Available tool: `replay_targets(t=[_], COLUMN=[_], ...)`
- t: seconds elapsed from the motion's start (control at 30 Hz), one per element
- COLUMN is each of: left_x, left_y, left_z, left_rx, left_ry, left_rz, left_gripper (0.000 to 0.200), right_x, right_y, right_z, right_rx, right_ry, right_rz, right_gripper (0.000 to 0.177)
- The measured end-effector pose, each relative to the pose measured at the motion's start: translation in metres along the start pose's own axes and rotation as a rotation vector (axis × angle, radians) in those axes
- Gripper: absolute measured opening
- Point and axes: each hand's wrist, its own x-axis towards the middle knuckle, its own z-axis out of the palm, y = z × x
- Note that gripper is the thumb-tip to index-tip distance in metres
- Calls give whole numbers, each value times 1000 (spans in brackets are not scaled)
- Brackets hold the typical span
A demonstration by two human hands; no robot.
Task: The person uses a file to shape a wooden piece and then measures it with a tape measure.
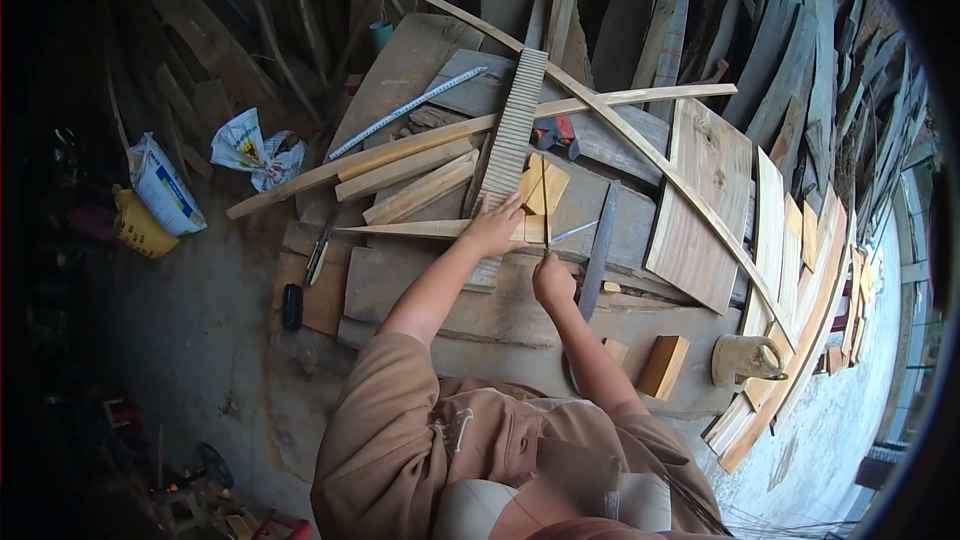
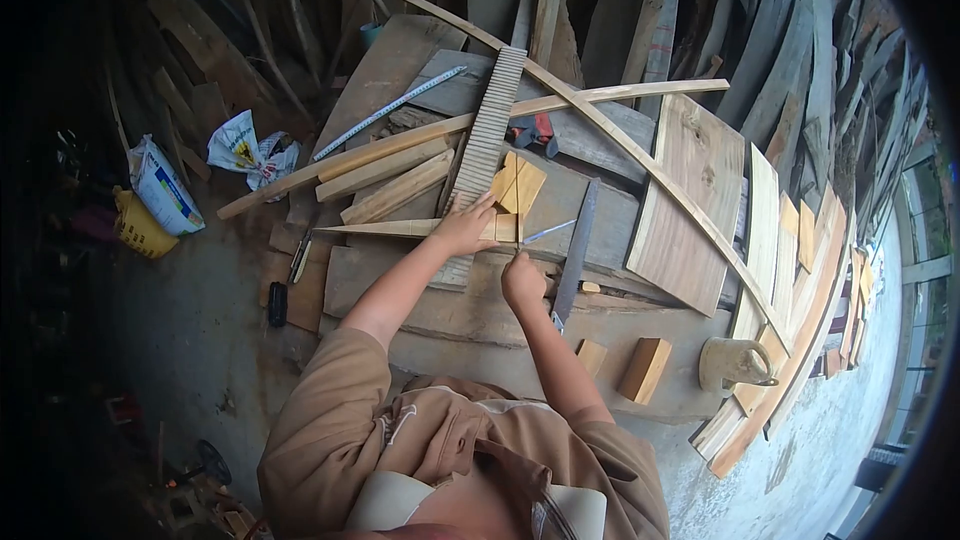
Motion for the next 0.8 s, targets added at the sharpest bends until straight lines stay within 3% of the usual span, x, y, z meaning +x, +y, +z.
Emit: replay_targets(t=[0.4, 0.53, 0.8], left_x=[-38, -37, -23], left_y=[3, 9, 1], left_z=[15, 0, 21], left_rx=[77, 88, 41], left_ry=[70, -22, 100], left_rz=[51, 35, 140], left_gripper=[61, 64, 71], right_x=[-35, -40, -40], right_y=[-14, -16, -23], right_z=[7, 7, 8], right_rx=[32, 65, 35], right_ry=[-68, -121, -65], right_rz=[-22, 22, 72], right_gripper=[28, 27, 29])
